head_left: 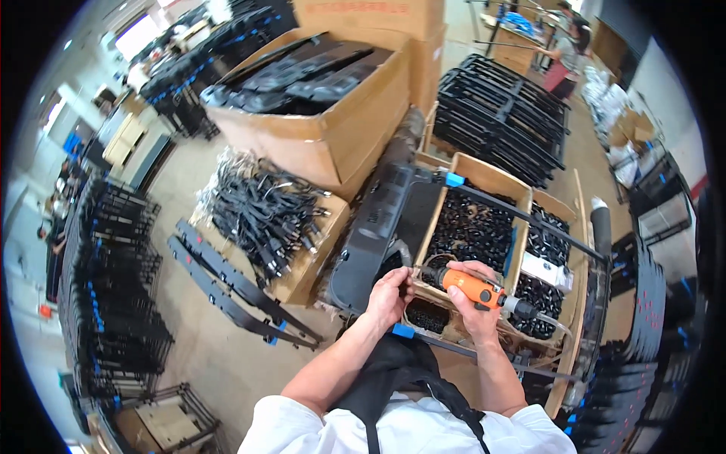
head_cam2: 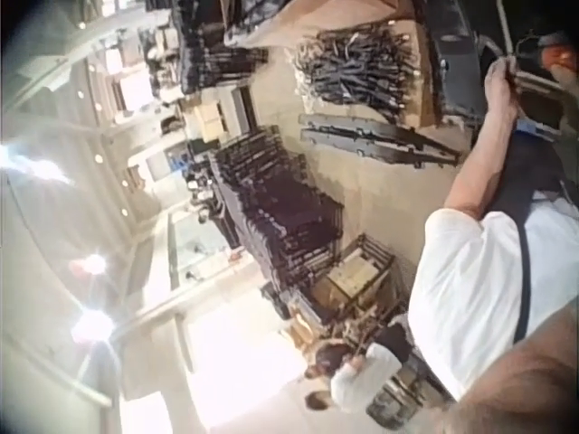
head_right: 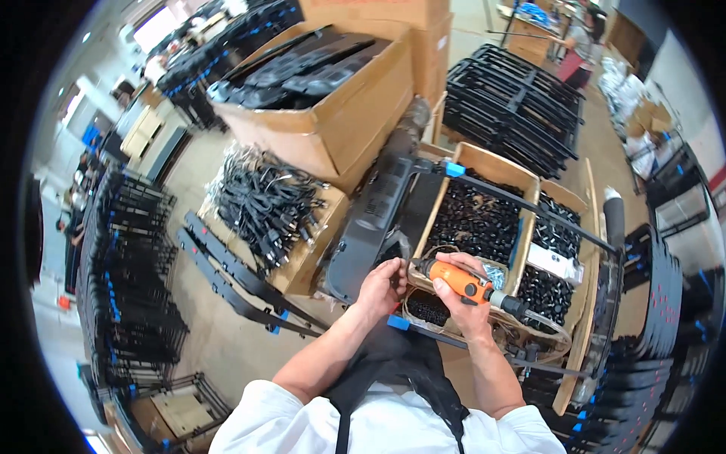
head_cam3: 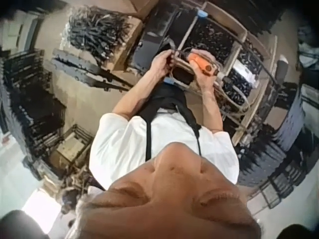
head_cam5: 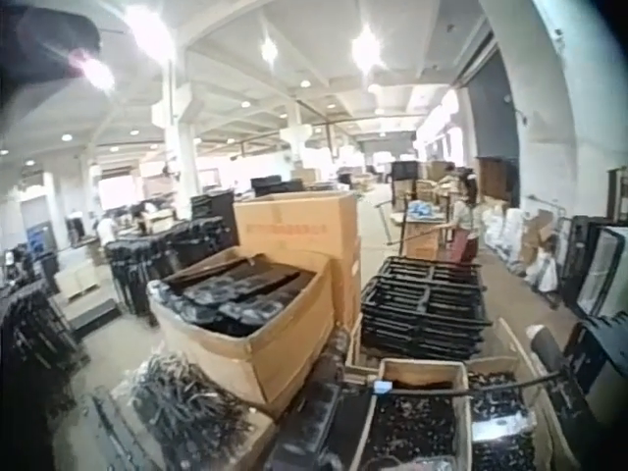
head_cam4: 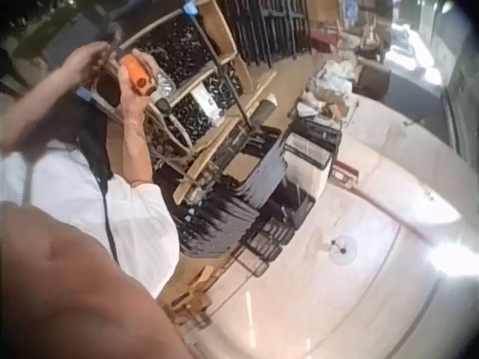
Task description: Assembling and wiring industrial street light housings at a factory workbench using hand tools and a power screwdriver.
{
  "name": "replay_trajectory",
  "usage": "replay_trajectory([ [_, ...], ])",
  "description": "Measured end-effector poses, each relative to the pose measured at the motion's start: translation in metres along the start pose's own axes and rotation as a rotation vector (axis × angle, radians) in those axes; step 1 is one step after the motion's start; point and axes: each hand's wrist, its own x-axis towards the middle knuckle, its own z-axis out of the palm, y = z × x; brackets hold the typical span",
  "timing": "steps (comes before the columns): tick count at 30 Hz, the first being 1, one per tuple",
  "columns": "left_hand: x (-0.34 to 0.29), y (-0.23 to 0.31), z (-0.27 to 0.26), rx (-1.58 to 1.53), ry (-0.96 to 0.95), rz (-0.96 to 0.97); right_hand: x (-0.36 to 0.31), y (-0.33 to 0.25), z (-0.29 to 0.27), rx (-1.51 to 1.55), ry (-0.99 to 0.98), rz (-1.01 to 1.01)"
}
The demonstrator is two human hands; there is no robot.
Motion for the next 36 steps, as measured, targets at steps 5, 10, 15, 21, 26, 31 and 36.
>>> replay_trajectory([
  [5,0.002,0.029,-0.002,-0.255,0.011,-0.029,0.026,0.004,0.033,0.009,-0.121,0.021],
  [10,0.026,0.053,-0.010,-0.496,0.017,-0.086,0.047,0.020,0.065,-0.022,-0.172,0.005],
  [15,0.049,0.076,-0.018,-0.653,-0.001,-0.109,0.073,0.031,0.089,-0.097,-0.145,0.041],
  [21,0.071,0.094,-0.024,-0.711,0.016,-0.184,0.100,0.037,0.116,-0.208,-0.120,0.109],
  [26,0.078,0.107,-0.032,-0.716,0.027,-0.239,0.118,0.036,0.135,-0.262,-0.132,0.173],
  [31,0.087,0.114,-0.034,-0.734,0.051,-0.241,0.136,0.036,0.152,-0.313,-0.158,0.193],
  [36,0.096,0.122,-0.039,-0.757,0.055,-0.224,0.159,0.036,0.169,-0.356,-0.184,0.234],
])
